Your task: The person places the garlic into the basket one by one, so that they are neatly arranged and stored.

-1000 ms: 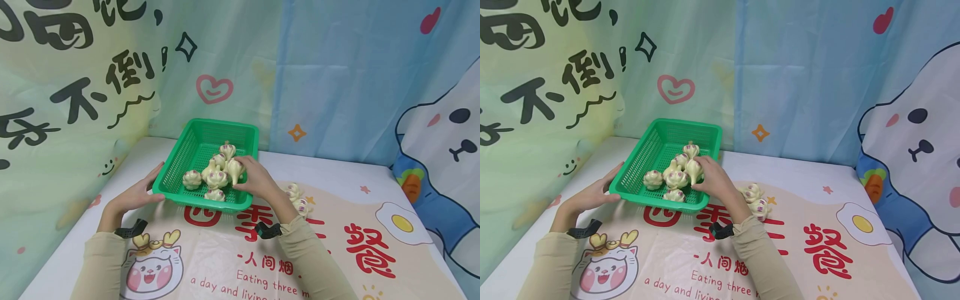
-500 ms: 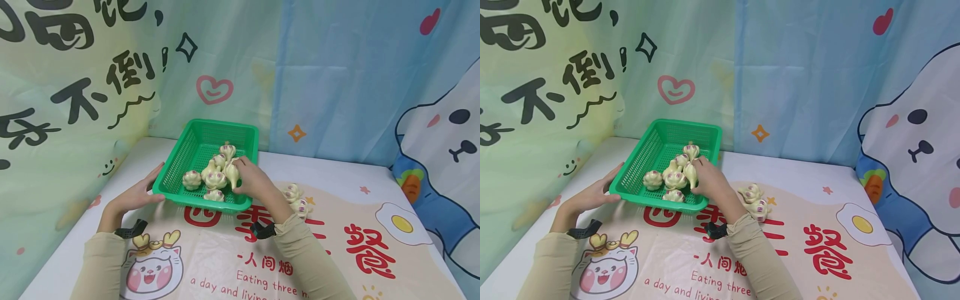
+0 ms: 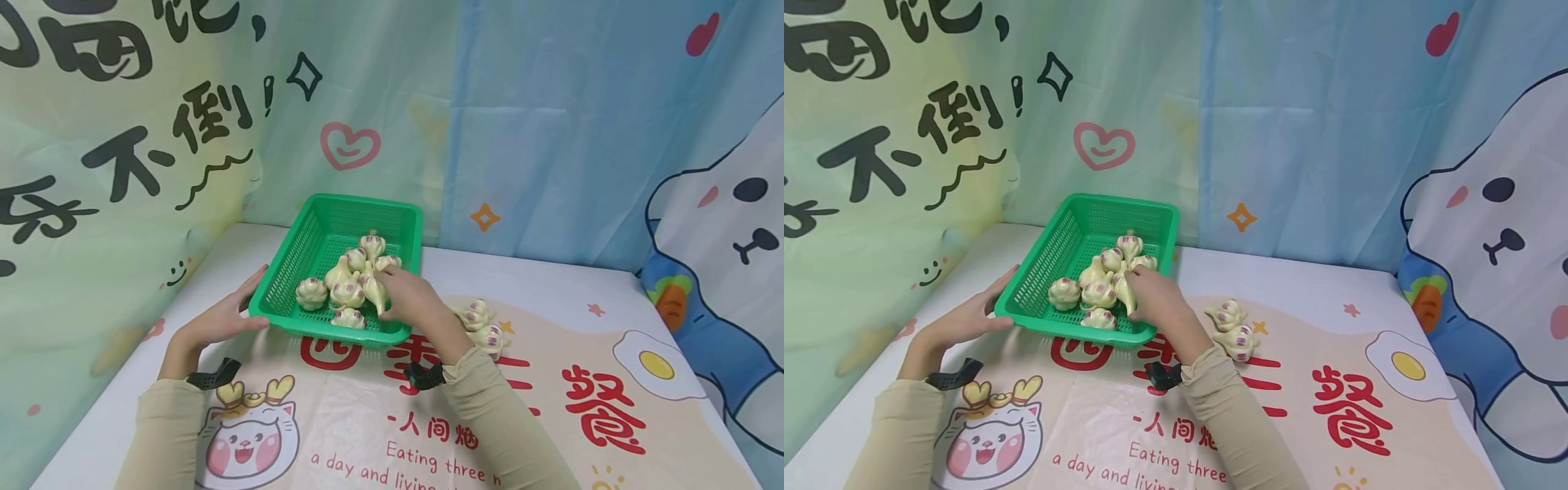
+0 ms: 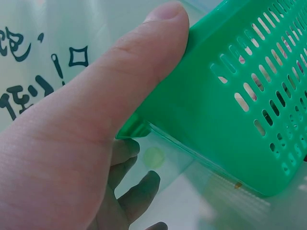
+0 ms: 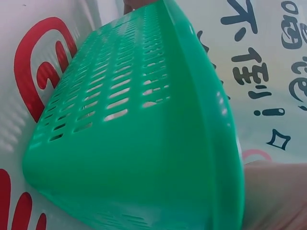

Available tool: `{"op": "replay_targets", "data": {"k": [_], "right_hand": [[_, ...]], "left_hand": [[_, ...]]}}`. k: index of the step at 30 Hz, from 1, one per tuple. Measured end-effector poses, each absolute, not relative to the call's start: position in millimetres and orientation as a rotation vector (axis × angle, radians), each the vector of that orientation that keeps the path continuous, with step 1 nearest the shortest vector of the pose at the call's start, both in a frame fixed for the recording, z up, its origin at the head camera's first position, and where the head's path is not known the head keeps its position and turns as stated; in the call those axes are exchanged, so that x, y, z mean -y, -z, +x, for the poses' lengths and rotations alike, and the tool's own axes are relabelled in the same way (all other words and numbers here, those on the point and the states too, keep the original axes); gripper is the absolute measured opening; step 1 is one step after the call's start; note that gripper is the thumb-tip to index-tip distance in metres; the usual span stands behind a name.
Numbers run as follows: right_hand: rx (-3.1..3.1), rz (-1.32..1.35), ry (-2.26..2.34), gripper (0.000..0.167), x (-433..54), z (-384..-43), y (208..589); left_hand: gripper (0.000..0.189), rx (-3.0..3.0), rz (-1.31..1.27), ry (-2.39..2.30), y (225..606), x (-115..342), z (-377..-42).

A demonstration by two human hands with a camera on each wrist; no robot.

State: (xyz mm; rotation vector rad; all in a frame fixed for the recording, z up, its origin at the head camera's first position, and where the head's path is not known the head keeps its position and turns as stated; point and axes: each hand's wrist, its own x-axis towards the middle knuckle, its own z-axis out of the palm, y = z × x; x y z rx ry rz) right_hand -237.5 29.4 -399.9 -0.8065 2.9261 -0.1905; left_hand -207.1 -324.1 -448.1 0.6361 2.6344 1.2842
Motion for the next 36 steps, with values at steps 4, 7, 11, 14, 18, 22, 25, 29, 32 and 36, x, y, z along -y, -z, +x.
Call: {"op": "replay_targets", "data": {"k": [4, 7, 11, 14, 18, 22, 25, 29, 32, 36], "right_hand": [[-2.936, -0.825, 0.07, 0.078, -26, -235, 397], [-2.945, -0.827, -0.01, 0.075, -23, -234, 397], [-2.958, -0.832, -0.076, 0.07, -20, -233, 399], [-2.964, -0.848, -0.135, 0.064, -18, -234, 401], [-2.958, -0.866, -0.219, 0.063, -16, -235, 404], [-2.932, -0.862, -0.258, 0.073, -14, -235, 405], [-2.918, -0.846, -0.269, 0.078, -12, -235, 407], [-2.922, -0.839, -0.27, 0.076, -9, -235, 409], [-2.924, -0.839, -0.274, 0.072, -8, -235, 411], [-2.927, -0.855, -0.219, 0.077, -10, -235, 411]], "left_hand": [[0.096, -2.632, 0.639, -1.281, 447, 324, -207], [0.096, -2.629, 0.642, -1.281, 447, 324, -207], [0.096, -2.625, 0.643, -1.282, 446, 324, -206], [0.096, -2.626, 0.643, -1.282, 446, 324, -206], [0.096, -2.626, 0.645, -1.282, 446, 323, -206], [0.096, -2.624, 0.657, -1.276, 446, 323, -206], [0.096, -2.626, 0.658, -1.275, 445, 323, -206], [0.096, -2.625, 0.649, -1.276, 444, 323, -205], [0.096, -2.621, 0.646, -1.279, 443, 322, -204], [0.095, -2.623, 0.653, -1.272, 444, 322, -204]]}}
